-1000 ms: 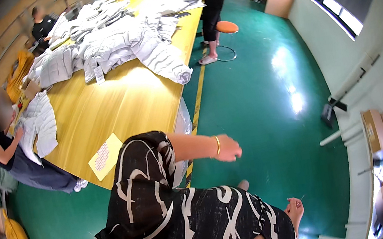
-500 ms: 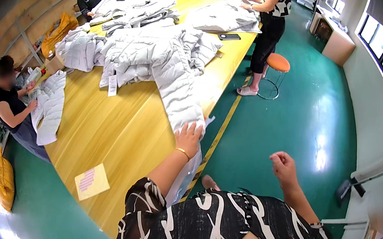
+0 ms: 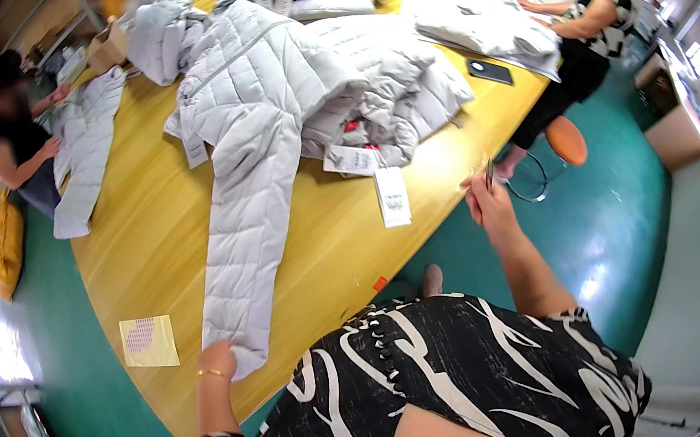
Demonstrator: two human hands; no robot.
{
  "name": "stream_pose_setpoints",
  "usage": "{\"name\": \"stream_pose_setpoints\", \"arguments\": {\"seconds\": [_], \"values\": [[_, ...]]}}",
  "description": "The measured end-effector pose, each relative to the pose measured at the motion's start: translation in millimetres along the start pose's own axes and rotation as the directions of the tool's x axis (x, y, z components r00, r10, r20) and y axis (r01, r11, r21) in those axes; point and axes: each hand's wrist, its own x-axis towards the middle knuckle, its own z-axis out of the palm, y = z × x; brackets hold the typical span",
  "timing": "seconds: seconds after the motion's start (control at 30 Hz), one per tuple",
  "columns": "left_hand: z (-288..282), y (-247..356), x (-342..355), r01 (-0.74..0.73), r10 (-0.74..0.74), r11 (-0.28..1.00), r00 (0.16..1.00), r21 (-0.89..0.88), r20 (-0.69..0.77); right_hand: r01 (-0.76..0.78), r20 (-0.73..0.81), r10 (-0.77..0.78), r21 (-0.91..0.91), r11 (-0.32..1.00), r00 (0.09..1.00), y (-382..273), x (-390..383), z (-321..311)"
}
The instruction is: The person uses small scissors to trim loose threads from the seams and cuffs of a white puffer jacket laid out on a yellow table. The person smooths the fabric, inspects the zipper area, and snips excess threads from the sleeve and body of the garment.
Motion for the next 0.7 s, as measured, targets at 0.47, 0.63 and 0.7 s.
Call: {"name": "stream_pose_setpoints", "arguments": {"seconds": [0.47,0.63,0.7], "values": [[-78.8,329.0,124.0,-0.506,0.019,0.097,0.862,-0.857,-0.506,0.514,0.492,-0.274,-0.46,0.724,0.826,17.8,303.1,127.9],[-125.4,333.2,174.0,-0.23,-0.107,-0.671,0.971,-0.705,-0.214,0.586,0.7,-0.323,-0.167,0.793,0.637,-11.9,292.4,156.9],[-139.2,330.5,172.8,-0.24,-0.106,-0.829,0.954,-0.505,-0.28,0.634,0.845,-0.271,-0.1,0.767,0.462,-37.2,245.5,145.7]]}}
